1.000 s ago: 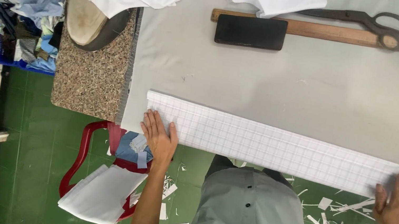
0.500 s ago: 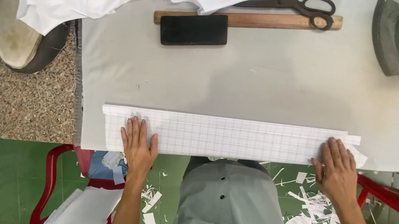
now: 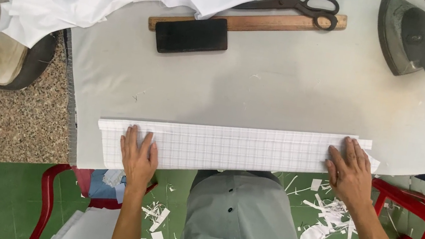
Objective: The person irons a long strip of white checkered fabric on a work table. They fold the fabric, use a steam iron to press it, and trim the edges with scissors. The person also uses a ruler to measure and align the fabric before ironing.
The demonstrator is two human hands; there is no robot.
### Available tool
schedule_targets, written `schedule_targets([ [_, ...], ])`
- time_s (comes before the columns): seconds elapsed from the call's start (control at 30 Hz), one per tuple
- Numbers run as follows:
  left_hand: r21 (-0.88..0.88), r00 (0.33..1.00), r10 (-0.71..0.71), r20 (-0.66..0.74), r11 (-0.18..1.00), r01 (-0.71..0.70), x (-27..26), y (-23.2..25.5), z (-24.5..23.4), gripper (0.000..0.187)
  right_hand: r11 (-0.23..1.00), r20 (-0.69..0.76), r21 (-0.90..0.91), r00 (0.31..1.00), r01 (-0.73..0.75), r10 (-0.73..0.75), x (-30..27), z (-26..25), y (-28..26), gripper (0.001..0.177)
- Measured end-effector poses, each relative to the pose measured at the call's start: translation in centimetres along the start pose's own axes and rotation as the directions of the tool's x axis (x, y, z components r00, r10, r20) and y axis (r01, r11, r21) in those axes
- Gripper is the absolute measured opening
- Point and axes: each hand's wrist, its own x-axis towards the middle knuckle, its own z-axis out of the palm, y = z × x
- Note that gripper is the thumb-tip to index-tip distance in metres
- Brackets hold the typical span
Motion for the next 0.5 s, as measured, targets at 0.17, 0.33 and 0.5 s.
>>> schedule_targets([
  [0.17,0.011,0.999,0.025,0.027,1.0,-0.025,2.2,-2.1,0.9,0.026,0.997,0.051,-0.05,0.997,-0.056,0.059,2.0,0.1,1.6,0.052],
  [0.33,-0.002,0.997,0.033,0.064,0.999,-0.032,5.7,-3.3,0.8,0.039,0.991,-0.004,-0.109,0.997,-0.078,0.078,4.7,-0.6,2.4,0.056],
  [0.5,0.03,0.993,0.05,0.111,0.998,-0.054,7.7,-4.0,-0.8,0.048,0.98,-0.125,-0.147,0.985,-0.133,0.115,7.2,-3.1,2.9,0.051],
])
